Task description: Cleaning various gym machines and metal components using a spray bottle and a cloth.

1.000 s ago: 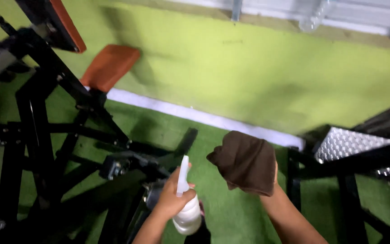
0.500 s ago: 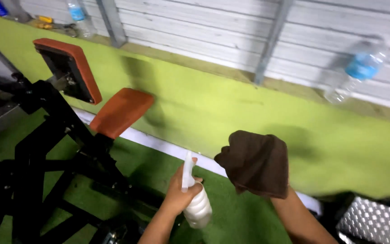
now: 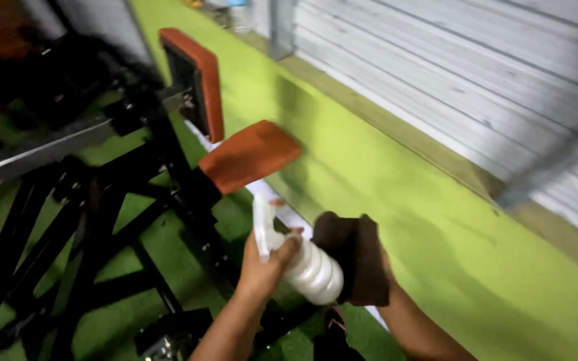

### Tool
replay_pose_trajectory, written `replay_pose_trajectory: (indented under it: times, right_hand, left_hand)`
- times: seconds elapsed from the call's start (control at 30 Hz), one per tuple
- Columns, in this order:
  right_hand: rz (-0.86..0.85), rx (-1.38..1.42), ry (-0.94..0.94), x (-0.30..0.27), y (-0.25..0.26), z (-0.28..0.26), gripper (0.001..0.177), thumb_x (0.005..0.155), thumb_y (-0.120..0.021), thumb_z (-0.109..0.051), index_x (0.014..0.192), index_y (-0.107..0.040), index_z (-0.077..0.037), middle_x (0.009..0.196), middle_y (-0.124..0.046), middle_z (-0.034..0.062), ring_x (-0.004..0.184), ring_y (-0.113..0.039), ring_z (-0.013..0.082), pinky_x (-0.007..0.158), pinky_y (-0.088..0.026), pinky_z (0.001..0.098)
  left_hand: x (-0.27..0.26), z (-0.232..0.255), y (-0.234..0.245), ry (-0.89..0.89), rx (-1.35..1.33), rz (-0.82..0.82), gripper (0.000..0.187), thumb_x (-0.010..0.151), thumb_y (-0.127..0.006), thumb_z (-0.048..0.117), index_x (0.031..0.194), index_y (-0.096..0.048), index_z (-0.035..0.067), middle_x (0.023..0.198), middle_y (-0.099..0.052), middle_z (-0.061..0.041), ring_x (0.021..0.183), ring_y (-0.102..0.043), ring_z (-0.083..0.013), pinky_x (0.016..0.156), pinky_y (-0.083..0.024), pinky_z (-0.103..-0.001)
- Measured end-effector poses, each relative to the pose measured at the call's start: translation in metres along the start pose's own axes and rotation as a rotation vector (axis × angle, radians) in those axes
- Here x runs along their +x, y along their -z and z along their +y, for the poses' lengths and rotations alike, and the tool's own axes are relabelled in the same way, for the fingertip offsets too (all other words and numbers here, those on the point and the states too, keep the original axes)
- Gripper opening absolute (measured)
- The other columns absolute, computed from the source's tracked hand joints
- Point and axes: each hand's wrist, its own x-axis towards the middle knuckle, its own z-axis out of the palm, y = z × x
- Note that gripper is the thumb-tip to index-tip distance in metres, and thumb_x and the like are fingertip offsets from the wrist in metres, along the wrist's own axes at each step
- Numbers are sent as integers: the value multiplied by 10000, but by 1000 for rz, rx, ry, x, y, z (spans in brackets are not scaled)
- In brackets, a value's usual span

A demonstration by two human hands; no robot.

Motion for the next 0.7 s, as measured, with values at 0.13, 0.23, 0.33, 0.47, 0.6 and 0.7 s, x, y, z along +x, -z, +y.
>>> replay_pose_trajectory:
  times: [0.13,0.23,0.33,0.47,0.6,0.7]
  right_hand:
    - [-104,124,38,53,36,23,539,1081,-527,-504,960,-587,18,994,-643,174,871,-648,280,756,-522,399]
    - [-163,223,52,88,67,36,533,1074,-522,-510,979,-585,10,1009,-636,169,889,-638,281,783,-516,403]
    - [-214,312,72,127,94,49,527,1067,-517,-517,998,-583,1,1024,-629,164,906,-628,282,809,-511,407]
    - [-277,461,24,141,101,75,522,1058,-510,-526,1023,-581,-10,1045,-620,156,929,-614,283,844,-504,413]
    - [-367,602,-17,163,85,89,519,1050,-503,-535,1048,-579,-22,1065,-611,149,951,-601,285,879,-497,418]
    - [-445,696,-46,185,66,96,519,1043,-497,-542,1067,-577,-30,1080,-604,144,969,-591,285,906,-491,422]
  left_hand:
    - [43,2,-26,-104,24,140,714,845,-754,187,1469,-430,67,1033,-705,-103,912,-658,-167,816,-552,-310]
    - [70,-16,-45,-85,54,285,767,817,-794,181,1474,-418,56,1028,-705,-97,899,-659,-156,802,-553,-312]
    - [96,-20,-51,-198,103,275,862,779,-819,127,1507,-364,45,1171,-644,-27,984,-663,-131,834,-575,-313]
    - [90,11,-53,-237,215,241,987,748,-853,82,1573,-312,55,1044,-654,-25,902,-610,-109,839,-542,-286]
    - [86,14,-31,-223,239,418,965,745,-876,95,1573,-381,56,977,-614,-40,857,-577,-102,803,-526,-285]
    - [80,21,-17,-204,257,633,907,741,-868,146,1534,-438,58,1004,-699,-83,893,-641,-92,843,-544,-271]
